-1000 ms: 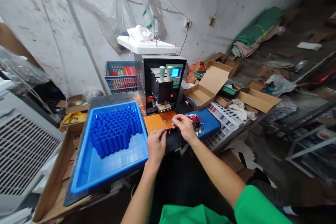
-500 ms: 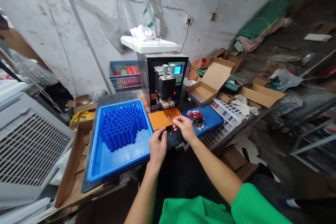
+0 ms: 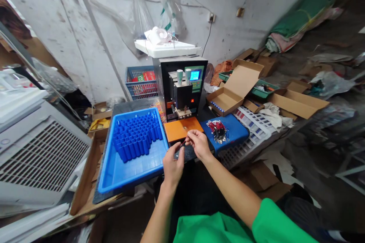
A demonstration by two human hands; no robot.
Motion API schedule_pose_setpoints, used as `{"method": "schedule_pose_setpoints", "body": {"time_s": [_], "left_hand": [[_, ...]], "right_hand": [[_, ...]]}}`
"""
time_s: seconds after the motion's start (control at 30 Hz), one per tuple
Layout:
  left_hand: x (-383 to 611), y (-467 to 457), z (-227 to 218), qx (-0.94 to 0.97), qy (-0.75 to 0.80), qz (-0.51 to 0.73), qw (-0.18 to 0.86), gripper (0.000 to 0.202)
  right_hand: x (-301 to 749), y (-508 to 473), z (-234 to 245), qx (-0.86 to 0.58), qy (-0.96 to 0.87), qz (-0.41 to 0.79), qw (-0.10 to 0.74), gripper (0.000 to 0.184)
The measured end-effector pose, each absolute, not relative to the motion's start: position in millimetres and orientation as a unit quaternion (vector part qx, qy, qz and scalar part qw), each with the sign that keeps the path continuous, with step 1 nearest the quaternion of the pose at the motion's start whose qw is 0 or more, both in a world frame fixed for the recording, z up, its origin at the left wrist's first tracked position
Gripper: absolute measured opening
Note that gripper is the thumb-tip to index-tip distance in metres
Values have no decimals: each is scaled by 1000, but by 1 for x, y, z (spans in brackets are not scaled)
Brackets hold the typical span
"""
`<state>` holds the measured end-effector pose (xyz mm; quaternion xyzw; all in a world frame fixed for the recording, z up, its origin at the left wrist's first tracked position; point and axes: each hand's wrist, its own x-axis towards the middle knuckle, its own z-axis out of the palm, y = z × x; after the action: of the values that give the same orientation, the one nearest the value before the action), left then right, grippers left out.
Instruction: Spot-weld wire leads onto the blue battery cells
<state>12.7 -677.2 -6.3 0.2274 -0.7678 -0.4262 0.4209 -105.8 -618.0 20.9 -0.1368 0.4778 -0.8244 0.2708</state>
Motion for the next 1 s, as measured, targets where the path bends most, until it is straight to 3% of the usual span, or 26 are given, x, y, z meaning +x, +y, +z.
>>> {"method": "schedule_pose_setpoints", "body": {"time_s": [0.3, 0.57, 0.73, 0.87, 1.0], "left_hand": [[-1, -666, 11, 270, -685, -550, 394, 28], [-15, -658, 19, 268, -705, -534, 382, 28], [-12, -651, 19, 268, -717, -535, 358, 29], [10, -686, 21, 273, -779, -423, 374, 24], [47, -749, 27, 329, -889, -152, 279, 31]], "right_hand": [[-118, -604, 20, -193, 479, -818, 256, 32], [-130, -584, 25, -375, 563, -690, 258, 21], [-131, -578, 20, -378, 575, -685, 241, 20], [-143, -577, 16, -335, 596, -700, 207, 23], [-157, -578, 11, -321, 602, -705, 191, 29]]}}
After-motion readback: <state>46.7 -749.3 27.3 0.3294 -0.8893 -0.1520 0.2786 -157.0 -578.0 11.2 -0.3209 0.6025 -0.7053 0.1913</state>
